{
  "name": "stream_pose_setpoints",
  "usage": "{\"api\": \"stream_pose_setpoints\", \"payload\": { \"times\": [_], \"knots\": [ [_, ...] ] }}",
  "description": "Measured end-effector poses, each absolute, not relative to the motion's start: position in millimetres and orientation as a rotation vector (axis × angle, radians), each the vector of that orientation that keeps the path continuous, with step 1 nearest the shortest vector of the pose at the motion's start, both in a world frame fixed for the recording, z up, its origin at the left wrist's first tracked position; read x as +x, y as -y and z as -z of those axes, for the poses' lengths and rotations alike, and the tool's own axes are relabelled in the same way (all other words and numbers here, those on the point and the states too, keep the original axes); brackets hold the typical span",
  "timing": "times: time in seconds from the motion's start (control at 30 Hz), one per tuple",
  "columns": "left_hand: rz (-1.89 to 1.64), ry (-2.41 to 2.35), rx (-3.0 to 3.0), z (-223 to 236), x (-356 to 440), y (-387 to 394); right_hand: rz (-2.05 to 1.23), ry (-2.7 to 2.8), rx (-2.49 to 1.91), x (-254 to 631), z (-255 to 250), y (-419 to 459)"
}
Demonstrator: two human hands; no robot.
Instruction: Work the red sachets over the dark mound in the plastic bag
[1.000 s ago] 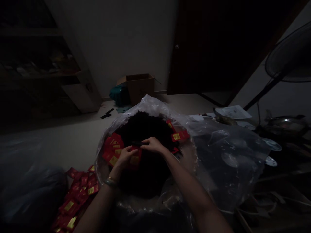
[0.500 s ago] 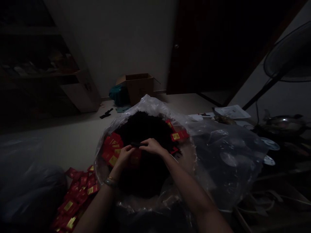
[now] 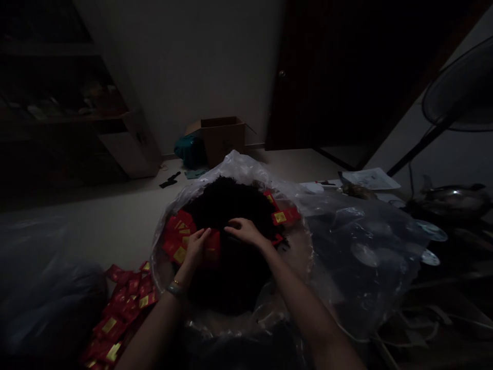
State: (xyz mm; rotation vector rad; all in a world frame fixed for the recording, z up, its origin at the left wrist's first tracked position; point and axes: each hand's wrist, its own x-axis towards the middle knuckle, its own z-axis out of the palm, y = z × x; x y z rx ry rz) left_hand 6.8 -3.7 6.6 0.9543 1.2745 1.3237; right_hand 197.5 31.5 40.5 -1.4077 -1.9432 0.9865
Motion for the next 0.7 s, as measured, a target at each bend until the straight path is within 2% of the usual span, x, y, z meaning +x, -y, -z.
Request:
{"api": "stream_pose_setpoints", "payload": {
  "times": [0.07, 0.2, 0.53, 0.7],
  "knots": [
    [-1.324, -1.285, 0.997, -9.0, 9.1, 5.9, -1.103, 1.877, -1.259, 177.2, -38.6, -27.4],
    [-1.314, -1.297, 1.055, -12.7, 13.1, 8.2, -1.111, 1.707, -1.277, 156.2, -32.8, -22.2],
    [-1.294, -1.293, 1.021, -3.6, 9.6, 1.3, -1.38, 1.583, -1.181, 167.3, -31.7, -23.5],
    [-1.425, -1.195, 0.714, 6.7, 0.4, -7.9, -1.442, 1.367, -1.104, 174.5, -37.6, -36.9]
  ]
}}
